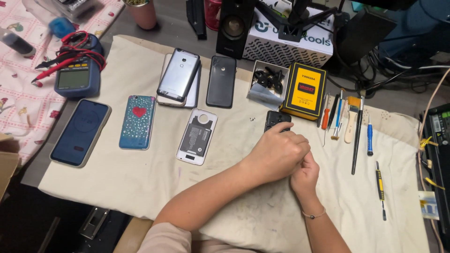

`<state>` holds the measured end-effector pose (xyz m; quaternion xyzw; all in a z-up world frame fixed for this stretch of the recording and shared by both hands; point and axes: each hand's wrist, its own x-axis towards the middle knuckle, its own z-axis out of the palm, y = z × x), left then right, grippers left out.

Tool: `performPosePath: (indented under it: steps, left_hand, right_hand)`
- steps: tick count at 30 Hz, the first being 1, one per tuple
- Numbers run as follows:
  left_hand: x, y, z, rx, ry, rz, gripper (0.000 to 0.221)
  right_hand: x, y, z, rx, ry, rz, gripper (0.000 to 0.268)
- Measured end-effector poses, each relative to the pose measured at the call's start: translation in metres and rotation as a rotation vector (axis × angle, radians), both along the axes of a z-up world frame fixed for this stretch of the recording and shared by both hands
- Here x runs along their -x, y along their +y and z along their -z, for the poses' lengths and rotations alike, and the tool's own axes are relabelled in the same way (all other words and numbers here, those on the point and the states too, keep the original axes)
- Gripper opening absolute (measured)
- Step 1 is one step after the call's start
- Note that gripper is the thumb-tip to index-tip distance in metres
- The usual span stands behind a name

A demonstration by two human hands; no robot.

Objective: Disassembling a mobile phone by removing internal screws with a precision screwdriver.

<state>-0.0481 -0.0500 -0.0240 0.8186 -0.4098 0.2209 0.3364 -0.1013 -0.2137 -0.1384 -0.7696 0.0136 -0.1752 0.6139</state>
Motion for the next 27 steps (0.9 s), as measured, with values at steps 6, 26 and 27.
performPosePath:
  steps: [6,26,27]
  left_hand:
    - [-0.004,-0.006,0.007,0.022,0.012,0.1,0.003]
    - [-0.027,0.024,-0.018,0.098,0.193,0.282,0.008]
    - [-0.027,0.024,-0.017,0.103,0.181,0.261,0.008]
  right_hand:
    - [-0.018,-0.047,0.084,-0.317,0.09,-0.268,0.055]
    - [-0.013,0.015,-0.019,-0.32,-0.116,-0.257,0.023]
    - [-0.012,0.011,-0.01,-0.324,-0.135,-0.251,0.018]
